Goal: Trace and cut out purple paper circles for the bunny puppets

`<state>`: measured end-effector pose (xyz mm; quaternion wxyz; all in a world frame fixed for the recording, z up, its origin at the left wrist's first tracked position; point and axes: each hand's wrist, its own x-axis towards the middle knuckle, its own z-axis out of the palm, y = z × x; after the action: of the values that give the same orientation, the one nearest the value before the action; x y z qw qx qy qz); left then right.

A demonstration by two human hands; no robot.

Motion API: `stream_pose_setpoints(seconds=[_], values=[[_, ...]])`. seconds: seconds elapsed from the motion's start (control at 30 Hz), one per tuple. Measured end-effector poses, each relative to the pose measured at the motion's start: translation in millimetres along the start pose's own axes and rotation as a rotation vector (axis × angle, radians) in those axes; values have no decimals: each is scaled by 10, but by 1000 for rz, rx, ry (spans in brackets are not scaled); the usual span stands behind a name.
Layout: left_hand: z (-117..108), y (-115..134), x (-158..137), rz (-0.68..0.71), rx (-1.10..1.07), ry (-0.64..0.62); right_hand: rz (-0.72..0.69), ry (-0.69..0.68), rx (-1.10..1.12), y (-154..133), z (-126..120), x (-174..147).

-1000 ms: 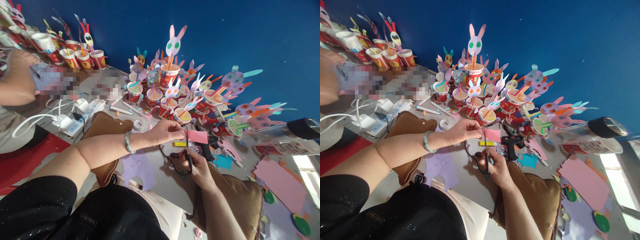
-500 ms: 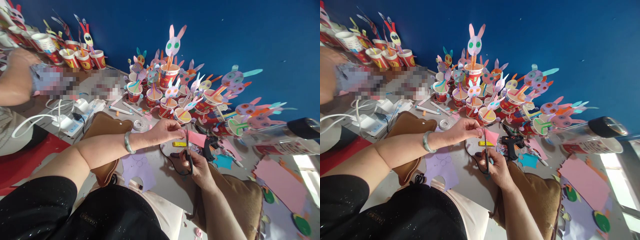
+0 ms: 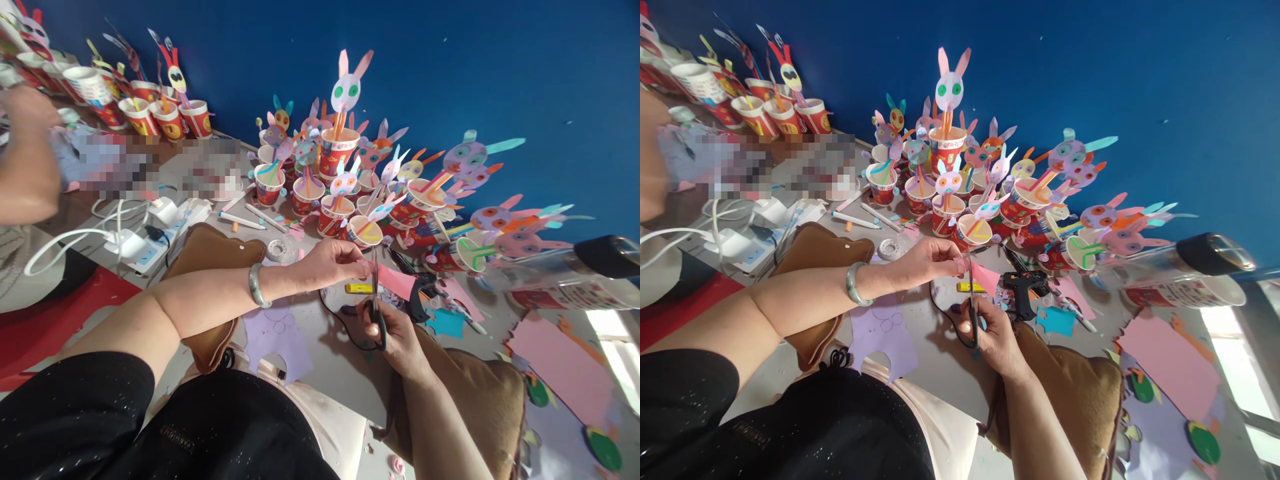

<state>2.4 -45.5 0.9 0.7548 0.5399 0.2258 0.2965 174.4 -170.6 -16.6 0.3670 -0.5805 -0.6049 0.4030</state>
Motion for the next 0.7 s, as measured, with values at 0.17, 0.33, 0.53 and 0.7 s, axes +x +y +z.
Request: stream_pose_setpoints(seconds=[0.17,0.33,0.53,0.7], values=[[5,17,-7,-7,12,-3,-7,-5,2,21,0,5],[3,11,1,2,27,-5,-7,-10,18,28,8,17],[-1,2,3,14,24,-16,-10,6,3,20,8,11],[-9,-5,4,9,14,-17,-5,27,-16,18,4,-3]])
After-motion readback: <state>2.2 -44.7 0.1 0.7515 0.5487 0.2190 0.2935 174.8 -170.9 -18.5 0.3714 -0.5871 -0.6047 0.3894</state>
